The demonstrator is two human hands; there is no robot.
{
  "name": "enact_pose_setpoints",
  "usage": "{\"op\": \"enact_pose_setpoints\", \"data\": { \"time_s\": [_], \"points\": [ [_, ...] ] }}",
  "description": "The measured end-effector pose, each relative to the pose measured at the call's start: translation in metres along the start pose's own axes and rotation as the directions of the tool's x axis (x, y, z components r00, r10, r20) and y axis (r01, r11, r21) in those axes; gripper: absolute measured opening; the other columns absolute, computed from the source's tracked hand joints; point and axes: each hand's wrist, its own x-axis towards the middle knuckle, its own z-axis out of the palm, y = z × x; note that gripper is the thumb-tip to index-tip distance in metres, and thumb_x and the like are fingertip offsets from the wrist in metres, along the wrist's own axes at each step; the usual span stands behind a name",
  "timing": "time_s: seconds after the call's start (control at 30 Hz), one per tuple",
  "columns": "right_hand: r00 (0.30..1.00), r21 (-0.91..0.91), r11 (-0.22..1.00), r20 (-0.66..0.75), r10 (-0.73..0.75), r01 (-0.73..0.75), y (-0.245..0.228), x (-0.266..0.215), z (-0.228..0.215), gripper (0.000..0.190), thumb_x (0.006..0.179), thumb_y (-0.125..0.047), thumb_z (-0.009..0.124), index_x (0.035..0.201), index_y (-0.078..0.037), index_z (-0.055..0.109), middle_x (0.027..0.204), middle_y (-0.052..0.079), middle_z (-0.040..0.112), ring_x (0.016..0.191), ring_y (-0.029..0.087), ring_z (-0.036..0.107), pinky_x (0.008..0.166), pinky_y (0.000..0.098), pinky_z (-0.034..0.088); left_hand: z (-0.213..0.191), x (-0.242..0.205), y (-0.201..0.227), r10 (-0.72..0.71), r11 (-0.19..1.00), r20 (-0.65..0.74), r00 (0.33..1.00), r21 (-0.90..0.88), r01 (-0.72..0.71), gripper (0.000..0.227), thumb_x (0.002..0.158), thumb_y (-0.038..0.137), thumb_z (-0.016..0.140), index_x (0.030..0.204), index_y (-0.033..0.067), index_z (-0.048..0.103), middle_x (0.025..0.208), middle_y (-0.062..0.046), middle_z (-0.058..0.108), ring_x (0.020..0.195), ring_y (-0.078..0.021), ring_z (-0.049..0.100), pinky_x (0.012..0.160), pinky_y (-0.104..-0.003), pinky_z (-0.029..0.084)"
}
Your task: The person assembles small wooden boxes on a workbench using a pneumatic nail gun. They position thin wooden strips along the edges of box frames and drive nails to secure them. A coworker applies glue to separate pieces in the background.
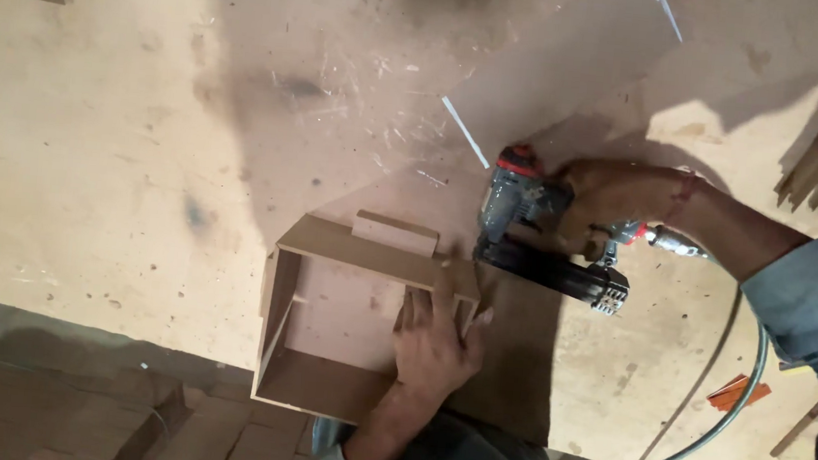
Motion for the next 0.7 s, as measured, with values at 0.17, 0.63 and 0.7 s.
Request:
{"op": "enact_pose_setpoints", "data": {
  "time_s": [0.17, 0.63, 0.7],
  "points": [
    [0.999, -0.061, 0.998, 0.036, 0.001, 0.001, -0.008, 0.001, -0.004, 0.037, 0.066, -0.009, 0.077, 0.1, 0.005, 0.078, 0.078, 0.013, 0.079, 0.067, 0.019, 0.073, 0.06, 0.0321, 0.057, -0.003, 0.003, 0.001, -0.002, 0.999, 0.039, 0.999, -0.038, 0.003, 0.074, 0.091, 0.033, 0.072, 0.148, -0.0036, 0.042, 0.125, -0.039, 0.056, 0.109, -0.0577, 0.058, 0.09, -0.06, 0.051],
    [0.997, -0.154, 0.987, 0.058, -0.046, 0.055, 0.001, 0.016, -0.007, 0.014, 0.072, -0.009, 0.075, 0.084, -0.002, 0.076, 0.067, 0.007, 0.074, 0.058, 0.016, 0.064, 0.056, 0.0344, 0.052, -0.002, 0.003, -0.001, 0.021, 1.0, 0.05, 0.999, -0.018, -0.02, 0.079, 0.091, 0.033, 0.071, 0.151, -0.0059, 0.038, 0.13, -0.04, 0.054, 0.114, -0.0595, 0.056, 0.098, -0.063, 0.048],
    [0.993, -0.071, 0.995, 0.097, -0.061, 0.069, -0.003, 0.01, -0.008, 0.014, 0.07, -0.011, 0.075, 0.082, -0.004, 0.076, 0.066, 0.005, 0.074, 0.058, 0.015, 0.068, 0.056, 0.0322, 0.054, -0.002, 0.004, -0.001, 0.019, 1.0, 0.045, 0.999, -0.008, -0.018, 0.079, 0.091, 0.034, 0.071, 0.15, -0.0062, 0.038, 0.127, -0.041, 0.054, 0.113, -0.0596, 0.056, 0.099, -0.063, 0.047]
  ]
}}
